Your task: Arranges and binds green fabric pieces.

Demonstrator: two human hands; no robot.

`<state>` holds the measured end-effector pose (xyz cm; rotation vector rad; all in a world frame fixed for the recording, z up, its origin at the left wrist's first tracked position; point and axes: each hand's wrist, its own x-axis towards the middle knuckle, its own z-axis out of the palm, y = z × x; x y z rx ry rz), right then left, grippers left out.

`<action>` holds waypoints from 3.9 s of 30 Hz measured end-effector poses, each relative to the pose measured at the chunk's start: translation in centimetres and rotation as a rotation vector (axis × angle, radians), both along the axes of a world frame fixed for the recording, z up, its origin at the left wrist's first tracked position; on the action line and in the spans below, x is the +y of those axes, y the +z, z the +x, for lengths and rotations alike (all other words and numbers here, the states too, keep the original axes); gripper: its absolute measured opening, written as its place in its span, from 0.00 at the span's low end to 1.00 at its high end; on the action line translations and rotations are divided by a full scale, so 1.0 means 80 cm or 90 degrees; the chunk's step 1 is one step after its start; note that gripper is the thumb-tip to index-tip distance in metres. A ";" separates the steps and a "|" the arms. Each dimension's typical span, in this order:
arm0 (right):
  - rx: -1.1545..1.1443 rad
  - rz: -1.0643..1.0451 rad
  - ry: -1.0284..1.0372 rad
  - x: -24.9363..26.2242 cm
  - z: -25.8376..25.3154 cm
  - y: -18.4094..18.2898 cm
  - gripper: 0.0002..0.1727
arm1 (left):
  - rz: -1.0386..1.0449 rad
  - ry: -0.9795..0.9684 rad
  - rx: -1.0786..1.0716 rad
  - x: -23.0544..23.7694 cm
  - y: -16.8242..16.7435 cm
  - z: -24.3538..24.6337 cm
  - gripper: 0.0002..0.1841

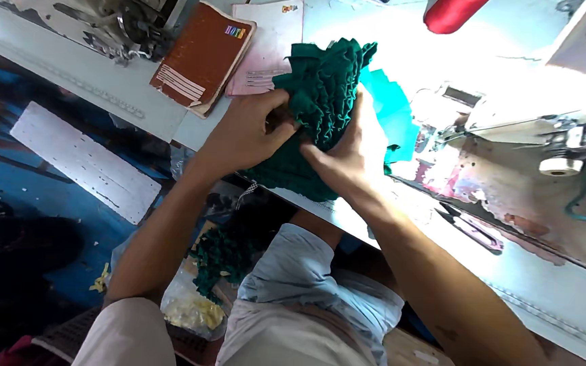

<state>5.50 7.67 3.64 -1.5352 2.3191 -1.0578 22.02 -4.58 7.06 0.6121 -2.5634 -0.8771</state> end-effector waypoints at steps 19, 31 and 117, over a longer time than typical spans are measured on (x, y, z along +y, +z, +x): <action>-0.043 0.060 0.102 0.004 -0.011 0.007 0.63 | 0.028 0.012 -0.102 -0.009 0.016 0.033 0.12; -0.144 -0.020 0.036 0.006 -0.011 0.001 0.54 | 0.002 0.037 -0.168 -0.005 -0.016 0.066 0.27; -0.481 0.075 0.051 0.015 -0.006 0.010 0.22 | 0.153 0.275 -0.115 0.047 0.014 -0.018 0.27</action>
